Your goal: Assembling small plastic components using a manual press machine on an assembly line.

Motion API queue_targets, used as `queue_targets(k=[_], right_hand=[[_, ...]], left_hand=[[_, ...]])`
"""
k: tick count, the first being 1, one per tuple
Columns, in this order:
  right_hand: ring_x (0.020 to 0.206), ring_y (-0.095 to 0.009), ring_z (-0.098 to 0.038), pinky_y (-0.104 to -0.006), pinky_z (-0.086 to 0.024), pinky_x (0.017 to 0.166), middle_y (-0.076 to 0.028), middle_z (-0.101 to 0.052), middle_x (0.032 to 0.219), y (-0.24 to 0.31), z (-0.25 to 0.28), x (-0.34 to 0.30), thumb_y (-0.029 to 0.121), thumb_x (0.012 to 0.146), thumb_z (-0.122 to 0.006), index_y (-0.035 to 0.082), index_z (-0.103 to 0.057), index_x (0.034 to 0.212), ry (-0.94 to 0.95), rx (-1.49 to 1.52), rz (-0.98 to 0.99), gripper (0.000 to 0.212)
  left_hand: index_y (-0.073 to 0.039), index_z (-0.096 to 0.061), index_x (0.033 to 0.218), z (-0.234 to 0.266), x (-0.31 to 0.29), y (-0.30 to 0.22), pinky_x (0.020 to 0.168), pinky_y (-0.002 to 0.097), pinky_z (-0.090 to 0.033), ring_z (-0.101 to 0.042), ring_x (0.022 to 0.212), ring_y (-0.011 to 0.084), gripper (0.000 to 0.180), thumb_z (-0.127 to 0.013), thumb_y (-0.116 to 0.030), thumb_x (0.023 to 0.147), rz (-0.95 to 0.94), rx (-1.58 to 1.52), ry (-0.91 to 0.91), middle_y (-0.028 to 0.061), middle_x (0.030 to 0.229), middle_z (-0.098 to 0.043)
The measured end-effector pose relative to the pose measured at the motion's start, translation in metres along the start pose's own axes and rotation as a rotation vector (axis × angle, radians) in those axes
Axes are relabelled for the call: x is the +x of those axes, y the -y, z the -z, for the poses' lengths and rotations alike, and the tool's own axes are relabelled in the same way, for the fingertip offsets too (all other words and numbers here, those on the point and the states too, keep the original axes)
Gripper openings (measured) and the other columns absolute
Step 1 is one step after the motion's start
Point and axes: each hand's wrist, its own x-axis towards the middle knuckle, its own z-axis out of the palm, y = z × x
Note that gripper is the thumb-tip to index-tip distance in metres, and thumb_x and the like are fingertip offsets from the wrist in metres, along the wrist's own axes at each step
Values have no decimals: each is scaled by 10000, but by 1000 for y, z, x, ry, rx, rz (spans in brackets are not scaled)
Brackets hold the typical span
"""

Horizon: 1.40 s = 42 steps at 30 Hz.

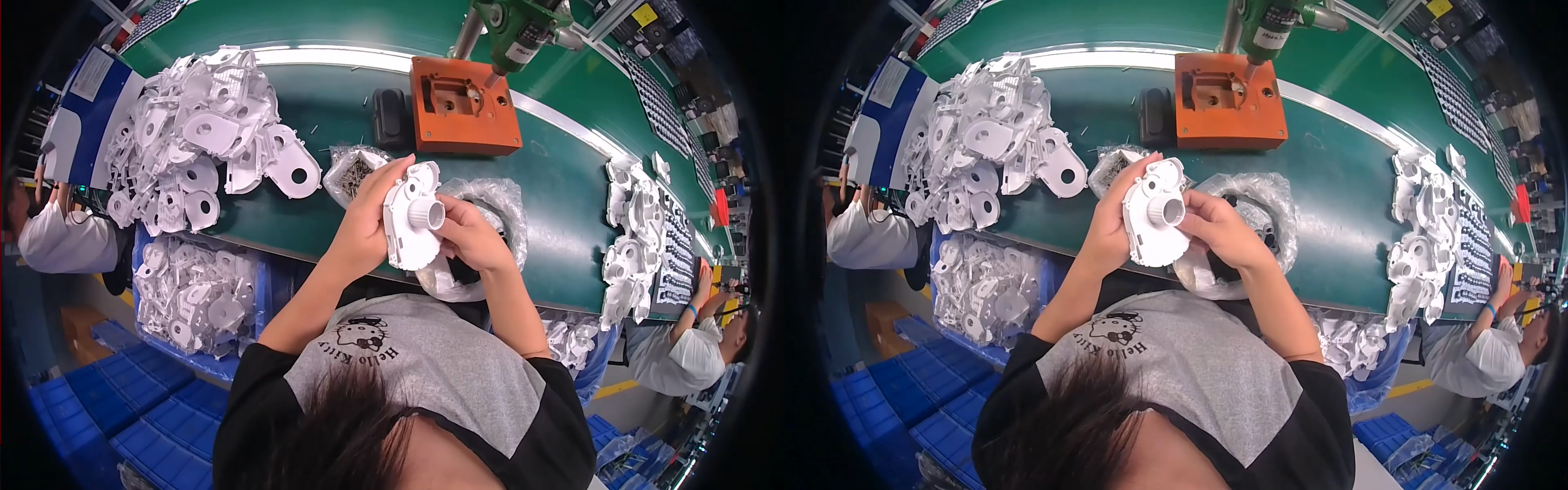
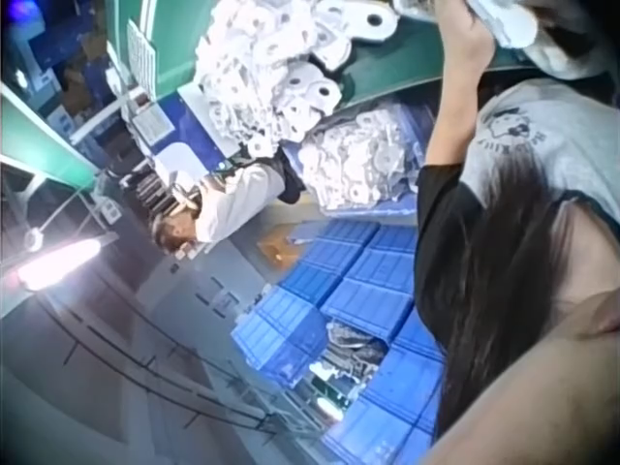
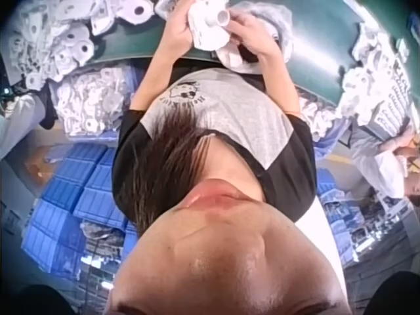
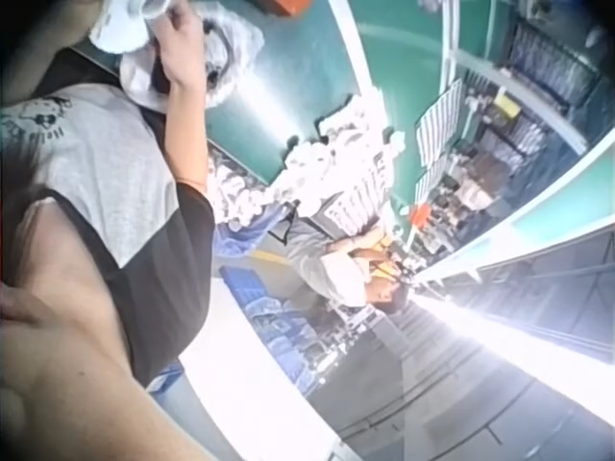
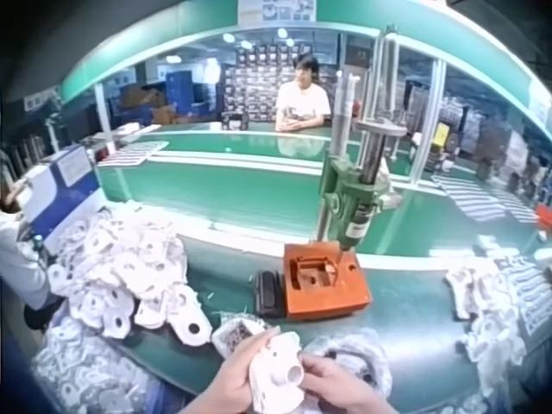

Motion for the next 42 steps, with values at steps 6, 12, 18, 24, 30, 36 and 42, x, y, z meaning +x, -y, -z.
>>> queue_targets(k=[6, 12, 18, 24, 30, 36, 42], right_hand=[[627, -87, -584, -208, -469, 504, -37, -615, 842, 1, -4, -6, 247, 930, -528, -8, -489, 1162, -20, 239, 31, 347], [639, -168, -634, -278, -527, 534, -92, -638, 885, 4, 1, -4, 213, 938, -512, 24, -472, 1175, -160, 402, 156, 306], [670, -163, -592, -277, -478, 527, -79, -614, 948, -8, 2, -2, 312, 972, -385, 62, -450, 1208, -145, 409, 211, 350], [826, -159, -579, -297, -475, 639, -70, -570, 1038, -15, -22, 2, 313, 983, -338, 102, -431, 1227, -355, 385, 282, 336], [667, -107, -597, -231, -462, 555, -40, -629, 860, 1, -16, 4, 211, 951, -478, 30, -538, 1058, -465, 390, 331, 219], [716, -78, -559, -216, -438, 659, -22, -627, 852, -4, -16, -4, 111, 872, -608, 21, -571, 1025, -448, 61, 371, 182], [741, -148, -583, -256, -447, 668, -121, -593, 1027, -9, 0, -24, 23, 872, -517, -7, -489, 1120, -408, -20, 424, 252]], left_hand=[[-51, -426, 1325, 0, 3, -6, 926, 315, -396, -482, 1103, 269, 553, -564, 10, 792, -1, 98, -47, 158, 1219, -464], [-3, -470, 1273, -3, -8, -16, 622, 210, -445, -527, 697, 69, 375, -518, -137, 926, 200, -206, -124, 32, 843, -600], [20, -549, 1193, -18, -17, -12, 572, 202, -460, -572, 616, 66, 324, -472, -199, 967, 255, -284, 10, 42, 791, -639], [33, -513, 1113, -25, -16, -12, 630, 229, -479, -616, 675, 105, 281, -489, -200, 959, 193, -264, 55, 74, 801, -641], [44, -470, 1166, -34, -20, -8, 741, 253, -468, -598, 842, 136, 401, -593, -228, 898, 55, -19, 15, 100, 933, -619], [33, -469, 1175, -20, 0, -6, 770, 233, -458, -553, 880, 90, 291, -541, -72, 914, 145, -425, -217, 62, 1014, -585], [69, -565, 1043, 20, 95, -1, 670, 236, -465, -574, 761, 87, 256, -549, -147, 907, 219, -153, -76, 65, 874, -619]])
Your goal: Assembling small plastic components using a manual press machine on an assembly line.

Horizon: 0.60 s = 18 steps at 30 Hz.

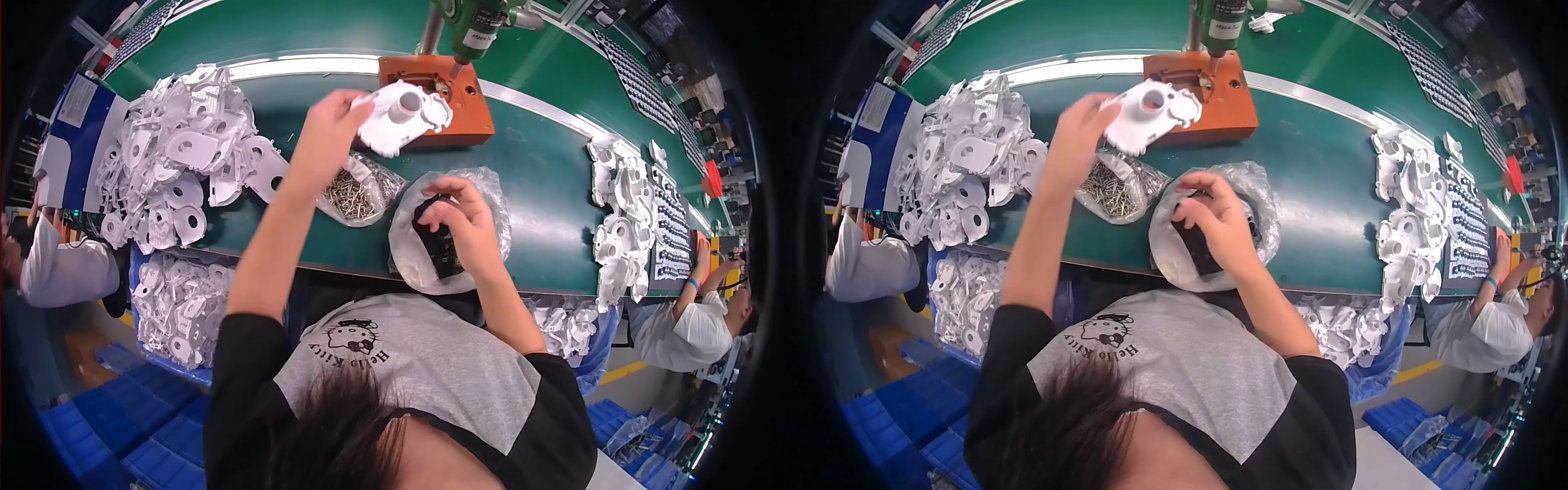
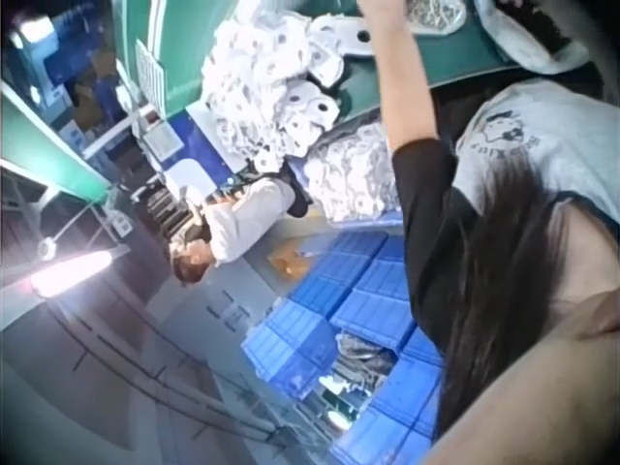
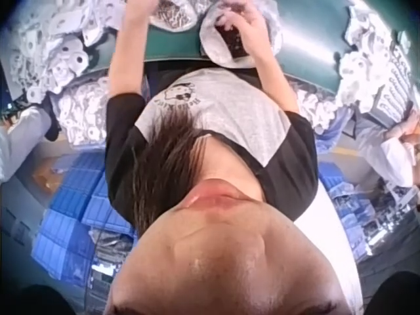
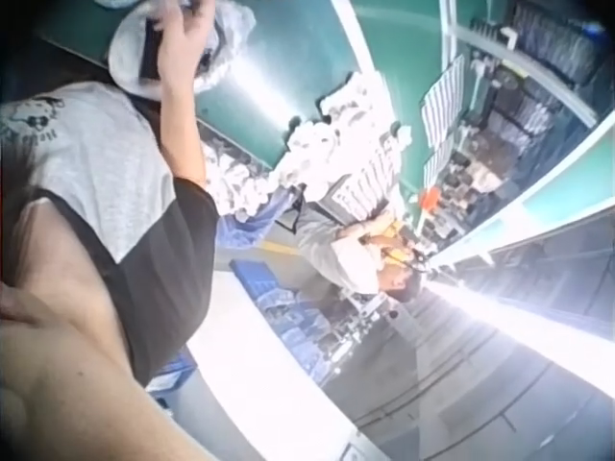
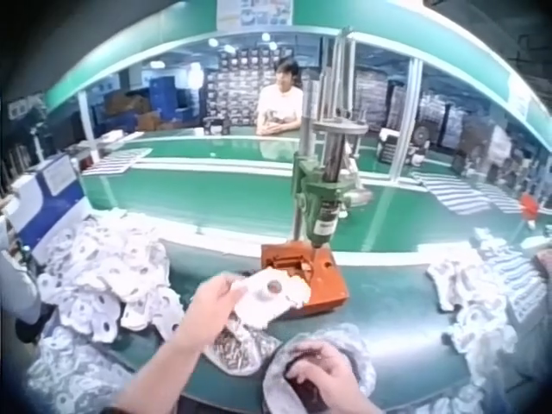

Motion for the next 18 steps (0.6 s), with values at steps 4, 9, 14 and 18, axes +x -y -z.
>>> queue_targets(k=[4, 9, 14, 18], right_hand=[[751, -143, -596, -248, -447, 665, -102, -605, 981, 1, 26, -11, 43, 869, -530, -4, -509, 1110, -50, -19, 5, 246], [738, -128, -590, -237, -445, 668, -73, -621, 897, 7, 50, -30, 48, 887, -517, 2, -542, 1041, -100, -86, -36, 163], [795, -111, -587, -238, -456, 709, -58, -623, 911, 8, 59, -36, 42, 871, -553, 10, -572, 1020, -189, -271, -64, 154], [804, -134, -602, -246, -460, 731, -66, -626, 916, 3, 54, -31, 25, 836, -578, 19, -606, 984, -159, -592, 83, 151]], left_hand=[[78, -590, 1006, 1, 82, 18, 706, 257, -451, -576, 779, 125, 332, -587, -229, 879, 122, 164, 205, 79, 881, -632], [29, -623, 987, -13, 126, 64, 779, 375, -476, -624, 825, 298, 320, -537, -259, 877, -41, 393, 46, 197, 914, -649], [-44, -643, 960, -25, 116, 47, 791, 397, -476, -605, 890, 368, 305, -542, -313, 859, -134, 714, -39, 182, 964, -645], [-43, -619, 941, -24, 115, 55, 773, 416, -483, -603, 884, 342, 309, -574, -326, 826, -291, 869, 2, 161, 910, -646]])
